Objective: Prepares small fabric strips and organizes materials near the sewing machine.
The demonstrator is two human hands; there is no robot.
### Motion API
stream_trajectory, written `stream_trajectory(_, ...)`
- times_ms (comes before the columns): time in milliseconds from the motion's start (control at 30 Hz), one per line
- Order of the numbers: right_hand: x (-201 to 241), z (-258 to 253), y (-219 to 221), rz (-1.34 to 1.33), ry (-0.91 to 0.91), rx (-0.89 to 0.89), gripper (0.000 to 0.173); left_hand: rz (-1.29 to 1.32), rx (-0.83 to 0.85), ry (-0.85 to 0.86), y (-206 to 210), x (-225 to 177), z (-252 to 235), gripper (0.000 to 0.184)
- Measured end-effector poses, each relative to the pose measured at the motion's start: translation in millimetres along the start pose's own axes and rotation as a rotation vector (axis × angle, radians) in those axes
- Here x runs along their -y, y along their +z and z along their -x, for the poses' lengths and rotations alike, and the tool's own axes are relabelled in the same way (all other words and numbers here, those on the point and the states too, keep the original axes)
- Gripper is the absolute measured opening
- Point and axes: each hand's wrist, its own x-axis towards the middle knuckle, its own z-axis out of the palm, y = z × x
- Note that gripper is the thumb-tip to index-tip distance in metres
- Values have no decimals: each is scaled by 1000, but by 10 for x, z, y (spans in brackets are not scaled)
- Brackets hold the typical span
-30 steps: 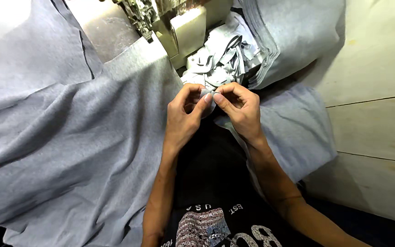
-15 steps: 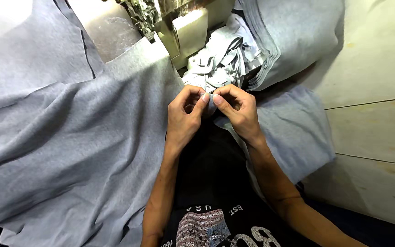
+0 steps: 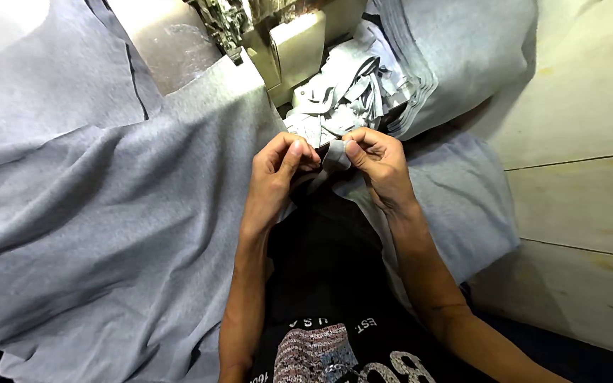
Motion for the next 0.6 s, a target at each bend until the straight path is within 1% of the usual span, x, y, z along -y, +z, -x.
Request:
stream_trajectory(33,0,-2,5,5,-6,-10,8,-21,8,-10,5,-1,2,15)
stream_trajectory(67,1,-6,15,7,-12,-19,7,-51,16,-22,28,8,1,18)
stream_trajectory(167,23,-25,48,7,-7,-18,8,-209,44,-51,140,73,-26,41)
stream_trajectory(200,31,-33,60,2,-2,-13,9,-256,53,-45,165,106,-43,46)
stream_trajectory(233,38,-36,68,-4,0,-10,9,-290,57,-31,185,136,-56,46)
stream_trajectory(267,42,-36,70,-4,0,-9,9,-309,52,-14,202,162,-62,41)
stream_trajectory(367,31,-48,34,15,-19,-16,8,-317,28,-1,199,203,-47,15)
stream_trajectory(400,26,-58,14,28,-29,-25,8,-310,33,-11,187,211,-36,11)
stream_trajectory(500,23,-157,-35,64,-42,-67,7,-287,54,-49,158,267,13,8)
stream_trajectory(600,44,-243,-74,113,-30,-66,7,-266,45,-107,144,337,75,10)
